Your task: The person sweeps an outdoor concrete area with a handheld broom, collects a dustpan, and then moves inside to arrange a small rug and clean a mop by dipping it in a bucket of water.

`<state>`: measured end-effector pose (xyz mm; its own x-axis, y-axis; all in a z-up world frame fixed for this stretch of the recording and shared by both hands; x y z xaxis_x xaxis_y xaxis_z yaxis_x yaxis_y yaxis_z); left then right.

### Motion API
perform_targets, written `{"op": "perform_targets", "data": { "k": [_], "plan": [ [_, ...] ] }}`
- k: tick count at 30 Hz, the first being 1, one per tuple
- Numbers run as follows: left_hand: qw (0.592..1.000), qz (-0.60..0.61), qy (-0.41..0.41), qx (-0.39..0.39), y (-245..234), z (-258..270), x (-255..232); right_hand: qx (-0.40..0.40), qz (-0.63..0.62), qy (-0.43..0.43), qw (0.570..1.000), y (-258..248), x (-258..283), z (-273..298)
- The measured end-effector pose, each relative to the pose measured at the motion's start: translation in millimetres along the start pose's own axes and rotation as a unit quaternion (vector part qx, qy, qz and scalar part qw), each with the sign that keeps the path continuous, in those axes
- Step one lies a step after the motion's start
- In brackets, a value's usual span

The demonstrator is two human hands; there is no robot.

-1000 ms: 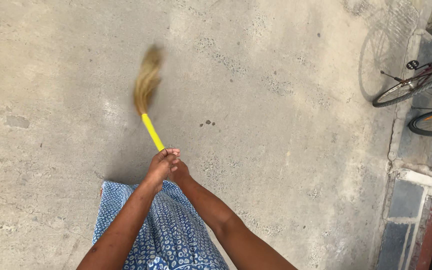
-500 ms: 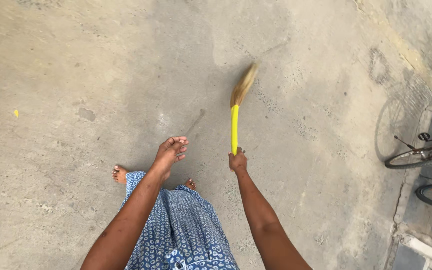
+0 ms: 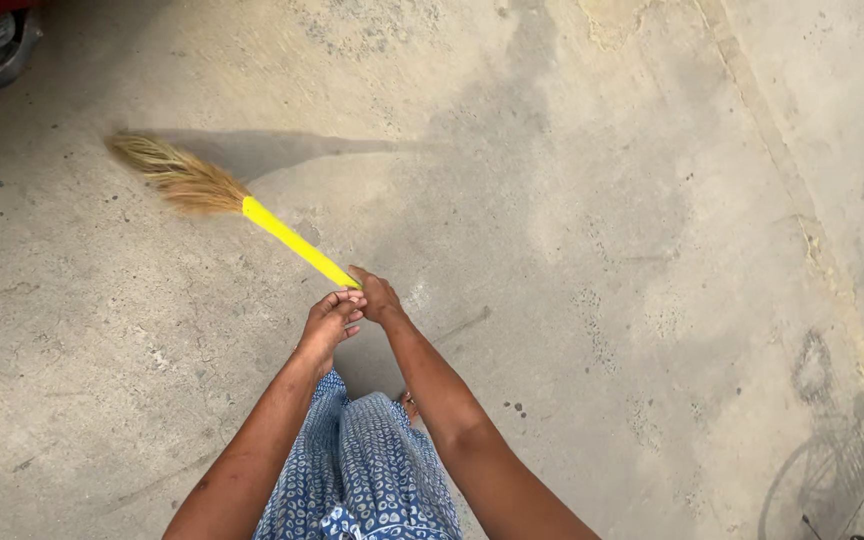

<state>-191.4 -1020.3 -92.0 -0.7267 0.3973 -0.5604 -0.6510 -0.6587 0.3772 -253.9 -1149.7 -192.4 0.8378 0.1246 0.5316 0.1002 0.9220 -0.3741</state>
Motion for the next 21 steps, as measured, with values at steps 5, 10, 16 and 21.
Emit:
{"op": "perform_targets", "data": {
  "k": [5, 10, 16, 21],
  "plan": [
    [0.999, 0.024, 0.024, -0.022, -5, -2, -39, -0.221, 0.000, -0.088, 0.971, -75, -35, 40],
    [0.992, 0.084, 0.090, -0.033, -19, 3, -72, -0.232, -0.138, 0.105, 0.957, -121, -70, 15],
    [0.980, 0.127, 0.113, -0.103, -53, -21, -98, -0.087, -0.066, 0.068, 0.992, -76, 8, -75],
    [0.980, 0.125, 0.112, -0.111, -42, -105, -117, 0.074, -0.052, 0.003, 0.996, -84, 90, -141]
  ]
}}
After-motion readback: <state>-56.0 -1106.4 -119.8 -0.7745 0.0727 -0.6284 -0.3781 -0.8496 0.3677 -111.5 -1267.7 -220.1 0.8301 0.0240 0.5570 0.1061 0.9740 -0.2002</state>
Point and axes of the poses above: each hand's wrist, its own z-axis away from the middle knuckle, its own y-axis out of the palm, x = y × z, the point moved 6 cm from there along -z, towards the middle knuckle, and after that the axes turned 7 degrees about x, right-handed, at the moved point
